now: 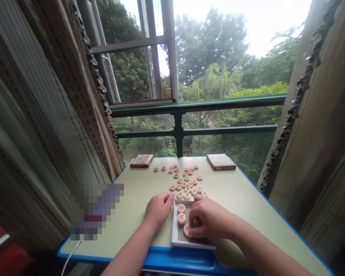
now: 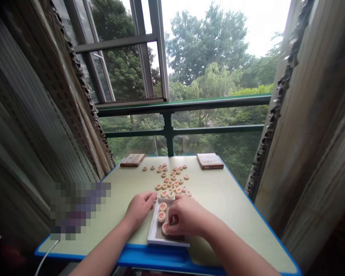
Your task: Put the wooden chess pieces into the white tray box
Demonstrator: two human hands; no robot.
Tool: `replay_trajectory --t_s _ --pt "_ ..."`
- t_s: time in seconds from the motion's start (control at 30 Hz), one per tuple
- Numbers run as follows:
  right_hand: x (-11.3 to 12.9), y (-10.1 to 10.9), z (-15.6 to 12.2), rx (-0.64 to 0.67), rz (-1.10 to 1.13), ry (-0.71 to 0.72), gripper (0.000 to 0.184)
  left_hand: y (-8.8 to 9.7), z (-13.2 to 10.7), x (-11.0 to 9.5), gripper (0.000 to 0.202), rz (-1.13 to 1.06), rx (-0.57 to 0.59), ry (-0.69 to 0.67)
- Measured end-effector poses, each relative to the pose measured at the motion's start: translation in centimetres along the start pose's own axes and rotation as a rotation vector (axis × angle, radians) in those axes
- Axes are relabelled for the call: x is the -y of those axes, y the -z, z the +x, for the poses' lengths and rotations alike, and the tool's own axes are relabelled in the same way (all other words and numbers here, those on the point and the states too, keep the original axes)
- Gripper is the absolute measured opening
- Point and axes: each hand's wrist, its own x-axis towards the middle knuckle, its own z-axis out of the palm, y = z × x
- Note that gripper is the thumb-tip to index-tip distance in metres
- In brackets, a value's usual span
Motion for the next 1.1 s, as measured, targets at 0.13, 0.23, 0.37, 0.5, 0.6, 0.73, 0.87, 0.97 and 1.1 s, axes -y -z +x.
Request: replay_trajectory --t_s 0.13,0.23,0.37,0.5,0.6,0.73,0.87,0.97,1.1 --pt "0.1 -0.2 0.1 0.029 0.009 0.039 0.013 0.5 -0.3 -0.4 0.040 -0.024 0.056 -0.073" --pt "0.0 -0.2 0.2 0.041 -0.006 0.058 0.011 0.6 -0.4 -0.6 0.037 -0.017 0.077 -0.121" --pt "0.2 -0.4 0.4 0.042 0.000 0.116 0.010 0.5 -0.4 -0.5 0.037 0.012 0.073 -0.122" --pt "0.4 -0.8 0.5 0.008 0.004 0.157 0.007 0.5 -0.4 -0.4 0.041 0.035 0.057 -0.111" --pt "0.6 -0.9 0.5 -0.007 -0.024 0.146 0.005 0.6 -0.4 -0.5 0.043 0.054 0.063 -0.105" --pt "0.6 -1.0 0.6 -0.020 -0.070 0.093 0.014 0.7 -0.5 -0.4 0.041 0.071 0.060 -0.102" --pt "0.4 -1.3 0.7 -0.041 -0.105 0.098 0.012 0.6 -0.4 -0.2 0.043 0.069 0.056 -0.112" --pt "0.1 -1.4 0.7 -0.048 -0.076 0.134 0.011 0.6 -0.4 -0.1 0.045 0.086 0.052 -0.101" --pt "-0.3 -1.2 0.8 -0.098 -0.041 0.148 0.016 0.8 -0.5 -0.3 0.040 0.115 0.061 -0.089"
